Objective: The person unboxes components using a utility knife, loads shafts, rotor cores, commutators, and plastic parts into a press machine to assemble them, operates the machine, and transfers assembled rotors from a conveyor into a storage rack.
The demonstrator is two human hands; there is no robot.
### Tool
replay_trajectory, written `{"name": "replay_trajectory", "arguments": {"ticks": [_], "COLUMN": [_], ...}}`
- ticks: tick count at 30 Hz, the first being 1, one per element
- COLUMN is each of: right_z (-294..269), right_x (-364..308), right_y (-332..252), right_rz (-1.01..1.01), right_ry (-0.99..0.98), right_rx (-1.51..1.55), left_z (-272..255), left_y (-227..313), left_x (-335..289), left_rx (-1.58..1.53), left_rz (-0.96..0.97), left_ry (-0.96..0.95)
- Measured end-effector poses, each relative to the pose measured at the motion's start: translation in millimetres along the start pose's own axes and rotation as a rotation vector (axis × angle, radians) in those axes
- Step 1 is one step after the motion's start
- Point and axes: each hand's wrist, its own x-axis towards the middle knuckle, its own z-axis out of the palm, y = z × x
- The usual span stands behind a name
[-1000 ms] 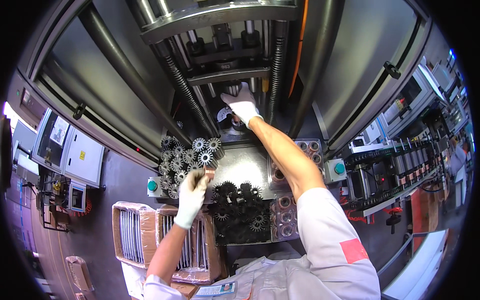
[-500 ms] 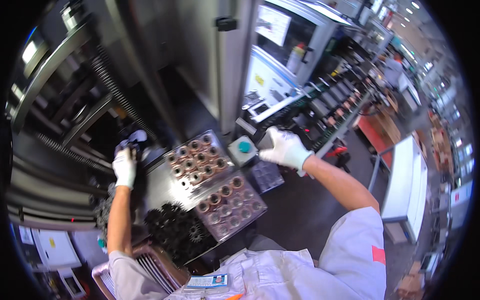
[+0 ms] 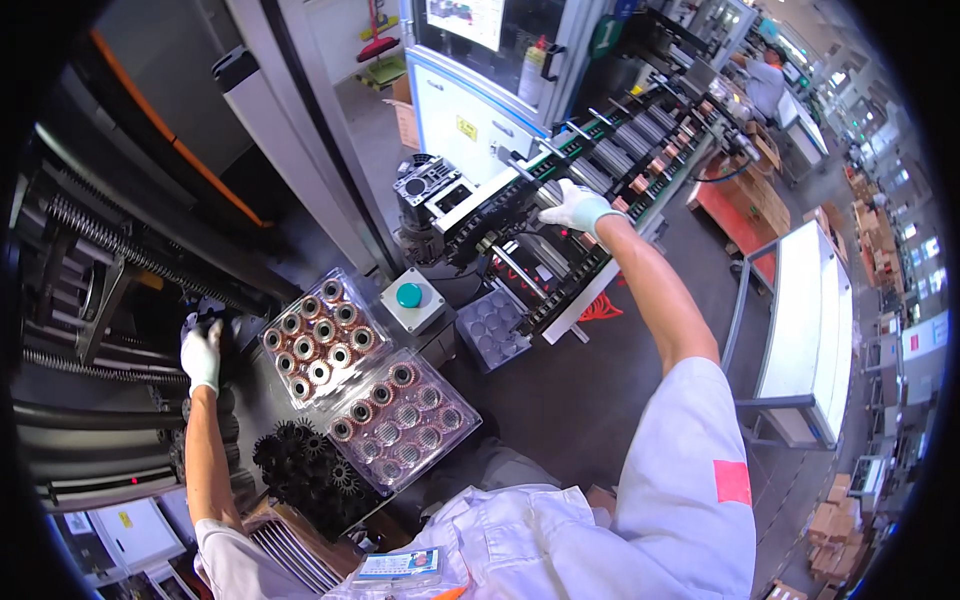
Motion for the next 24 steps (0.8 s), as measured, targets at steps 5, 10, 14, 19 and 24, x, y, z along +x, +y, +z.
{"name": "replay_trajectory", "arguments": {"ticks": [5,10,14,19,24], "right_z": [-1.7,31.4,68.4,147.5,199.3], "right_x": [-32.6,-121.5,-196.8,-214.5,-218.3], "right_y": [-1.7,-129.3,-301.5,-408.4,-485.3], "right_rz": [-0.218,-0.687,-1.280,-1.379,-1.431], "right_ry": [0.324,0.500,0.063,-0.052,-0.256], "right_rx": [-0.212,0.269,0.271,0.277,0.027], "left_z": [-16.6,-17.2,-28.2,-143.1,-150.9], "left_y": [32.6,18.3,-3.8,-21.4,-198.7], "left_x": [-27.8,-25.4,-33.0,-128.8,-298.8], "left_rx": [0.007,-0.033,0.040,-0.284,-0.066], "left_rz": [0.255,0.265,0.228,-0.029,-0.231], "left_ry": [0.046,0.058,-0.109,0.093,-0.072]}}
